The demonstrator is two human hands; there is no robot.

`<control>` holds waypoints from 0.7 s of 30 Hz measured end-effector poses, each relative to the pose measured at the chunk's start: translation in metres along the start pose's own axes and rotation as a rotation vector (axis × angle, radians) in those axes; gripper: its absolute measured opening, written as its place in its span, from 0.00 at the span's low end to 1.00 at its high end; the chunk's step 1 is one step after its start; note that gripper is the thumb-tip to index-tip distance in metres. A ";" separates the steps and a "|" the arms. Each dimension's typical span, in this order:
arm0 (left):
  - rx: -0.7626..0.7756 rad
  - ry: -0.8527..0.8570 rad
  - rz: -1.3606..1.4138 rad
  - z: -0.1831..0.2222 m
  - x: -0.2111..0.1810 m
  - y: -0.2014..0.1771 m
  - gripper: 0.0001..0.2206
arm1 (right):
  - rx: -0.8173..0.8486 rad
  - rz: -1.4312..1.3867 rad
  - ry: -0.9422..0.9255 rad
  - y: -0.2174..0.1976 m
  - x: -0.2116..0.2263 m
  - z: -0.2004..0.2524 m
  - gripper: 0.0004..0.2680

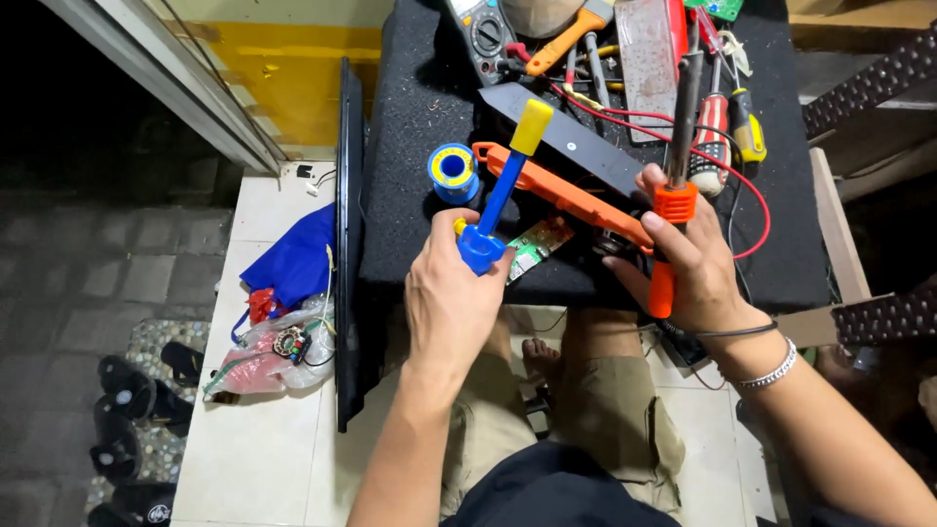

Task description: Using a soldering iron and a desoldering pump to remove solder from components on a printed circuit board.

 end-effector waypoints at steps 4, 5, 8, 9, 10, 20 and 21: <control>0.027 0.024 -0.010 0.004 0.000 0.011 0.21 | -0.012 0.097 0.060 -0.008 0.011 0.001 0.23; 0.030 0.023 -0.010 0.005 0.001 0.011 0.21 | -0.011 0.097 0.062 -0.008 0.012 0.000 0.23; 0.037 0.016 -0.014 0.005 0.003 0.012 0.22 | -0.043 0.052 0.026 -0.008 0.018 -0.003 0.21; 0.034 0.021 -0.022 0.005 0.004 0.013 0.22 | -0.053 0.027 0.041 -0.008 0.019 -0.003 0.20; 0.032 0.028 -0.027 0.005 0.005 0.014 0.21 | -0.063 0.004 0.056 -0.009 0.020 -0.004 0.19; 0.027 0.010 -0.025 0.006 0.010 0.015 0.21 | -0.155 -0.047 0.121 -0.016 0.016 -0.009 0.20; 0.031 0.008 -0.027 0.006 0.010 0.015 0.21 | -0.160 -0.043 0.127 -0.016 0.015 -0.008 0.20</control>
Point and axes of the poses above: each hand's wrist, its own z-axis away from the middle knuckle, its own y-axis out of the palm, x = y × z, the point moved 5 cm from there along -z, towards the middle knuckle, and after that the axes turned 13 degrees about z, right-handed, at the moved point
